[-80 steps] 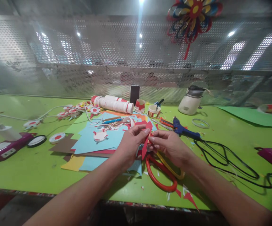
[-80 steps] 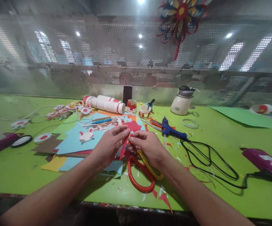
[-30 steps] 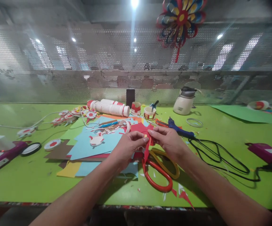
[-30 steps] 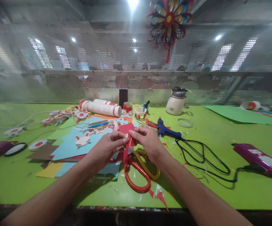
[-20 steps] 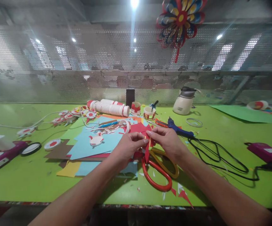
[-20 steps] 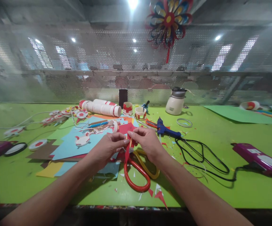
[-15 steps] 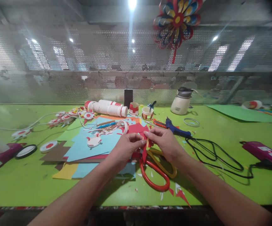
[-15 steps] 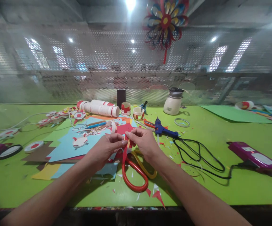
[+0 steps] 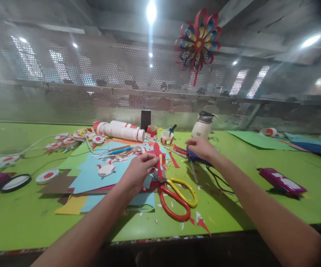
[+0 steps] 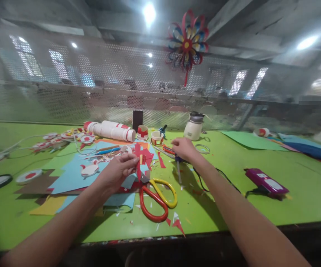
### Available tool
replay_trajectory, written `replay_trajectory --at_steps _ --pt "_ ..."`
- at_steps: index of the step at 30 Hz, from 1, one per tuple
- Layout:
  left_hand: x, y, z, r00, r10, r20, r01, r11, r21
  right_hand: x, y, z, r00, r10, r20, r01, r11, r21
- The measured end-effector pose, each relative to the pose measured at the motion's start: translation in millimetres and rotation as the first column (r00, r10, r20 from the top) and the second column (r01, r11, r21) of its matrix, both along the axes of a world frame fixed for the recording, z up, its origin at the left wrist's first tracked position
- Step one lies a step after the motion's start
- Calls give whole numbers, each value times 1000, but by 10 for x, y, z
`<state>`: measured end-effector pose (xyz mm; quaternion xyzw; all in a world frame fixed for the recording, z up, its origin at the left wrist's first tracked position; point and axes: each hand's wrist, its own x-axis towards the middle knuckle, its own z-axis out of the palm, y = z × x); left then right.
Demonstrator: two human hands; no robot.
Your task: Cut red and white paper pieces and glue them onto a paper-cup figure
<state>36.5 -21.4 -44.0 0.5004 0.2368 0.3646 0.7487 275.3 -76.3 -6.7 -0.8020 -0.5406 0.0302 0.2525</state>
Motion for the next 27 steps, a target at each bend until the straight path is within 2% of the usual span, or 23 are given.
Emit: replay_trajectory --at_steps 3,6,10,15,19,23,27 --pt "-20 41 19 999 36 23 -36 999 -11 309 -25 -82 981 -54 185 83 985 -151" --pt "-35 60 35 998 59 21 -58 998 -21 460 -62 -258 954 -20 298 110 951 -289" --pt "-41 54 53 997 75 9 -75 997 -28 510 -64 -434 915 8 403 137 934 -330" --pt "-55 47 84 997 75 16 -75 997 -25 526 -41 -513 895 10 446 127 953 -276" --pt "-77 74 108 997 76 35 -75 997 -17 578 -63 -499 914 -25 404 114 974 -196" --pt "-92 108 116 995 90 50 -89 996 -19 693 -115 -411 955 -82 286 109 991 -81" --pt "-87 122 104 995 93 34 -92 996 -19 788 -145 -339 993 -84 84 77 994 76"
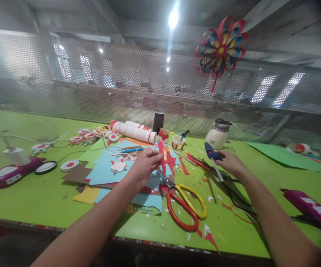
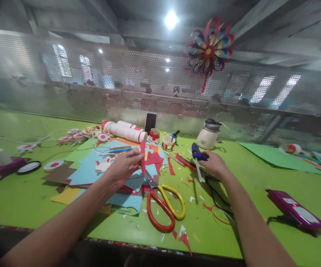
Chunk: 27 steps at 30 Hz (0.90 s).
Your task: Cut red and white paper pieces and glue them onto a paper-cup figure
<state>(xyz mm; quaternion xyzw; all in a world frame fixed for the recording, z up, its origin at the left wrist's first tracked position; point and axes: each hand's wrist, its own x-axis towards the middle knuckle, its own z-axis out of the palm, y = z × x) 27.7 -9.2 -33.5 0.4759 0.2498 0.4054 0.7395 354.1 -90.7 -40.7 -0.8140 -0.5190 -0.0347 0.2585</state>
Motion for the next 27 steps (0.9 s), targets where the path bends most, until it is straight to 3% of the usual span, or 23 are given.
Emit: replay_trajectory --at_steps 4,6,8,10,13,19,27 --pt "10 0 -5 1000 4 -11 -5 1000 -10 -86 -34 73 987 67 -147 -34 975 218" --pt "9 7 -6 1000 3 -12 -3 1000 -2 -234 -86 152 954 168 -248 -85 945 315" --pt "6 20 -10 1000 4 -1 -4 1000 10 -432 -167 246 736 451 -505 -200 857 474" --pt "5 33 -18 1000 -4 29 3 1000 23 -631 -263 321 544 570 -616 -265 813 518" --pt "6 41 -21 998 -8 66 6 999 43 -828 -388 345 413 634 -654 -420 769 481" --pt "-2 5 34 999 27 41 -29 998 61 -884 -497 226 473 594 -651 -594 760 262" --pt "0 -62 76 999 -2 38 -1 997 82 -931 -513 170 532 594 -603 -595 769 233"
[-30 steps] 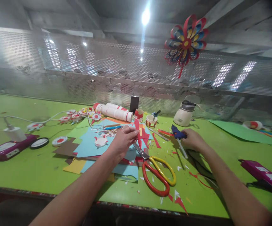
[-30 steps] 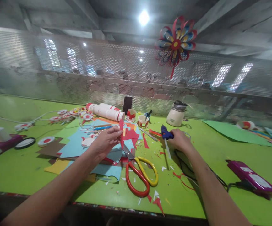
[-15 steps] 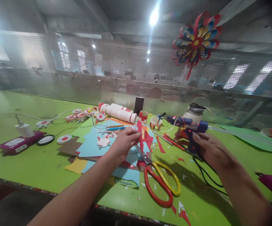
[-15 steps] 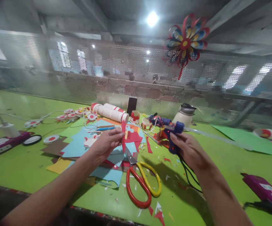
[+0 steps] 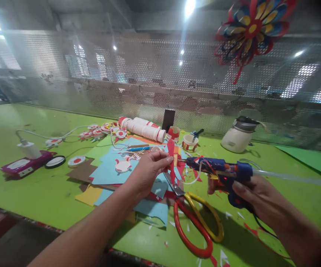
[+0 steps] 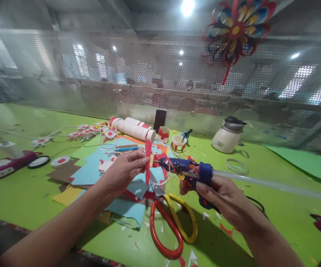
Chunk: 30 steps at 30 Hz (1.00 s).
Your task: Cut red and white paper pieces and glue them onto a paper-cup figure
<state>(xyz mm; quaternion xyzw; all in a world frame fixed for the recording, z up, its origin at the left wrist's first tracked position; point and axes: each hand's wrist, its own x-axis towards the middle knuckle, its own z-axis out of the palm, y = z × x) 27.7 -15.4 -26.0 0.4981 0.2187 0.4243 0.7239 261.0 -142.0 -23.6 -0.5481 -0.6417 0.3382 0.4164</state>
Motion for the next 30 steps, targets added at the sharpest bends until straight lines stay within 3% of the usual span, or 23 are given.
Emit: replay_trajectory --at_steps 9,30 --pt "-1 -42 14 1000 -21 -14 21 1000 4 -42 -42 53 998 -45 45 43 998 42" --pt "-3 -63 26 1000 -27 -16 26 999 -42 -65 -46 95 997 46 62 -50 997 58"
